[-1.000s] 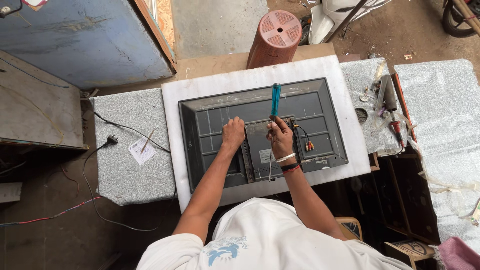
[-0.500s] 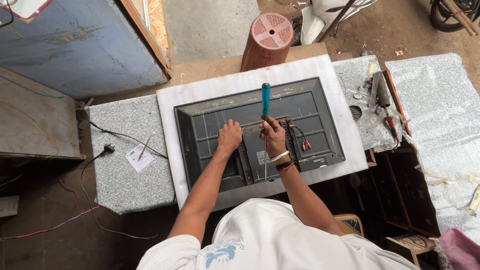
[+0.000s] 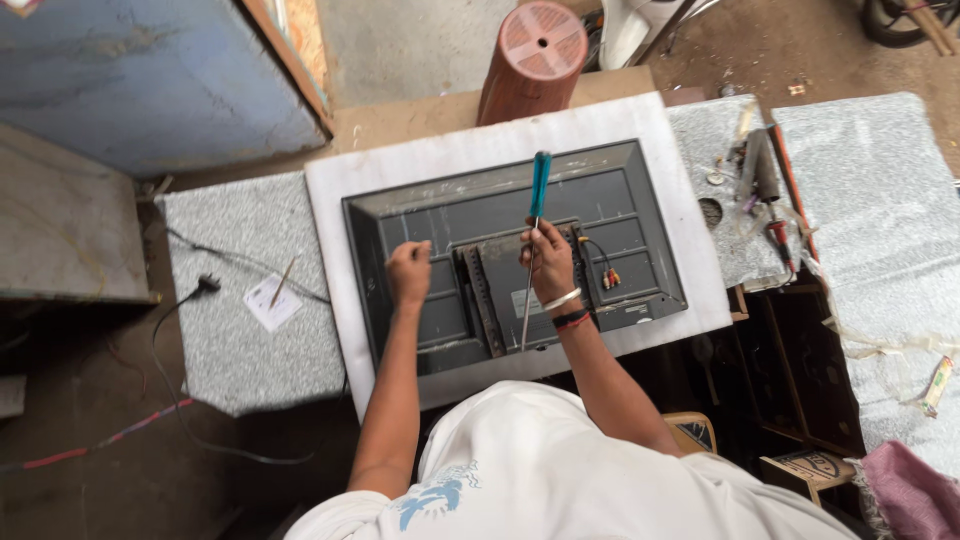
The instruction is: The person retrieves a screwdriver from a drawer under the workbench, then uses it to unscrew and remove the back cover of a television lying face-down on the bench, working around the panel by hand and setting the cover aside.
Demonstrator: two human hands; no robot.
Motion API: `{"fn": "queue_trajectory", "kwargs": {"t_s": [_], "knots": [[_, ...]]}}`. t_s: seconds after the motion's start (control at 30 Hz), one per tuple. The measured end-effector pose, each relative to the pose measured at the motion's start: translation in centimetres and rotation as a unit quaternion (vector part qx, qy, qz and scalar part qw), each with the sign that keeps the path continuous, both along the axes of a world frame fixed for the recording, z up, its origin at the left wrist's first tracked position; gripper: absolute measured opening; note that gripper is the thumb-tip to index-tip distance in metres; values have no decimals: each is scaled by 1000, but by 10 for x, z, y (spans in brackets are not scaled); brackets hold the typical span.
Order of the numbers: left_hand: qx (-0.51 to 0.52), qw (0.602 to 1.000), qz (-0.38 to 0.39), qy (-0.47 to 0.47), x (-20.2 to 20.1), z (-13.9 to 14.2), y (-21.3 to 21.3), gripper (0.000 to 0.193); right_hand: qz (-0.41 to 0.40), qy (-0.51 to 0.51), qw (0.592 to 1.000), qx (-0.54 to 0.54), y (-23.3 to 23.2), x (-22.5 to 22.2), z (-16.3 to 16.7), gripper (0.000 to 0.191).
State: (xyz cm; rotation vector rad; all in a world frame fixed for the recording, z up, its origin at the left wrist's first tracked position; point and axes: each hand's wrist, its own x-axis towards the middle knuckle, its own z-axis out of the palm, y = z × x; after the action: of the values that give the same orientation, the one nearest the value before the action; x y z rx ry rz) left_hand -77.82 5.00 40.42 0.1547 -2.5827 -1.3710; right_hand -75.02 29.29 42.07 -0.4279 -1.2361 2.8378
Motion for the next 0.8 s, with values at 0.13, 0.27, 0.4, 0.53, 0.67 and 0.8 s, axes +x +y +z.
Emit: {"fn": "queue_trajectory", "kwargs": {"t_s": [0.13,0.27,0.4,0.53,0.67,0.8], "knots": [[169,955,204,-131,35,-5,-71,11,40,29,999,-21,-16,-14,0,26],[-110,939,322,-54,81,-7,-142,8,72,97,993,15,-36,-26,5,24],[-127,926,323,-145,109,2,-164,8,107,149,979,89,-42,-30,20,20],[-100,929,315,-165,110,10,-152,9,118,212,950,199,-40,-23,38,32],[-88,925,325,-177,111,4,-143,11,106,218,941,236,-27,-2,46,62],[-113,939,314,-86,121,-8,-143,29,72,196,924,322,0,39,44,54]]}}
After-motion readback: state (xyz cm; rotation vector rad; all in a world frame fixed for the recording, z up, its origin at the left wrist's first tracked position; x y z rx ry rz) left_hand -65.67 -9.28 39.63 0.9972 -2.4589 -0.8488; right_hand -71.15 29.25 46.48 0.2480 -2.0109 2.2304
